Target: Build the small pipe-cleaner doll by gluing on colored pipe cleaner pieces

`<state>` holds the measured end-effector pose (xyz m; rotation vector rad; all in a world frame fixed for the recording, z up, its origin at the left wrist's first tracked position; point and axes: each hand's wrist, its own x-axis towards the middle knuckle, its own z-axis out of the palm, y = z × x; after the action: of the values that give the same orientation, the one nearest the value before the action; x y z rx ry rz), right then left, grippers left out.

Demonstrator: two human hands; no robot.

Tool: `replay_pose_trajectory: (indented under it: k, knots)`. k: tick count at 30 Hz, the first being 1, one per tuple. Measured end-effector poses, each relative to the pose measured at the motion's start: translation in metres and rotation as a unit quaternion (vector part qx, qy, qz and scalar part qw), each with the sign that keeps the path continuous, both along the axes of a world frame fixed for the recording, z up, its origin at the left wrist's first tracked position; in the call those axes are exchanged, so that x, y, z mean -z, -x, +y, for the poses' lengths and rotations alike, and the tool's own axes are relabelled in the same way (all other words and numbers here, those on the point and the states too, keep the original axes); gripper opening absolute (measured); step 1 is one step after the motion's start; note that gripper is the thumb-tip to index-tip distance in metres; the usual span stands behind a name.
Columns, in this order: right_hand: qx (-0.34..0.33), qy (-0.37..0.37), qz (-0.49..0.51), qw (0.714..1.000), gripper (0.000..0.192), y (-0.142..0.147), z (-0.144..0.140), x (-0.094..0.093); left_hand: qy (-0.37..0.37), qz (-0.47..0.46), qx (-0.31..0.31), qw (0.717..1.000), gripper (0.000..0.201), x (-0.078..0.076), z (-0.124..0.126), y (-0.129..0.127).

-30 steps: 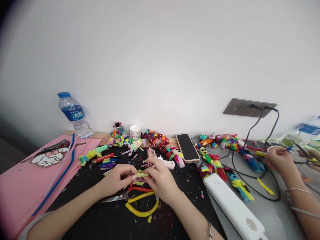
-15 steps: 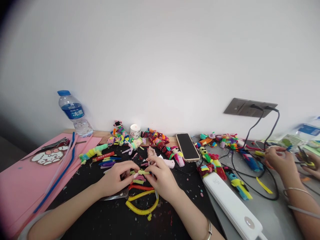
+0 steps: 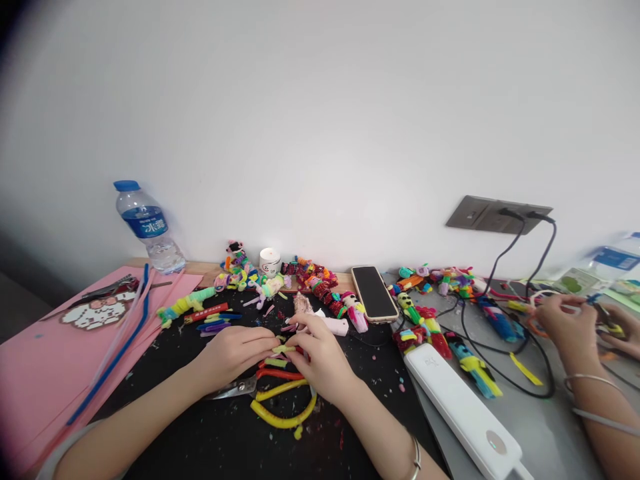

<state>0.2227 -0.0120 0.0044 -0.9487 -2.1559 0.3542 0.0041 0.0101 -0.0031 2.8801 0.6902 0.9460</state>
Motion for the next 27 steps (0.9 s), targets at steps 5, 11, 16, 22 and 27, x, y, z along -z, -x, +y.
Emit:
replay_pose_trajectory:
  k: [5,11,16,22,27]
  knots:
    - [0.001,0.009,0.005,1.0,0.009,0.0015,-0.0015,-0.0018,-0.035,0.013,0.0,0.999,0.025,-0.0044,-0.0004,-0.0009]
    - [0.001,0.02,0.012,1.0,0.009,0.0025,-0.001,-0.0032,-0.028,0.025,-0.005,0.999,0.024,-0.0015,-0.0003,-0.0001]
    - [0.002,0.028,0.016,0.999,0.009,0.0026,-0.0007,-0.0037,-0.02,0.032,-0.003,0.999,0.022,-0.0019,-0.0012,-0.0001]
    - [0.004,0.038,0.017,0.999,0.009,0.0026,-0.0013,-0.0045,-0.009,0.032,0.0,0.999,0.023,-0.002,-0.0017,-0.0001]
    - [-0.001,0.038,0.022,0.999,0.01,0.0017,-0.0004,-0.0041,-0.012,0.034,-0.002,0.999,0.027,-0.0041,-0.0023,-0.0007]
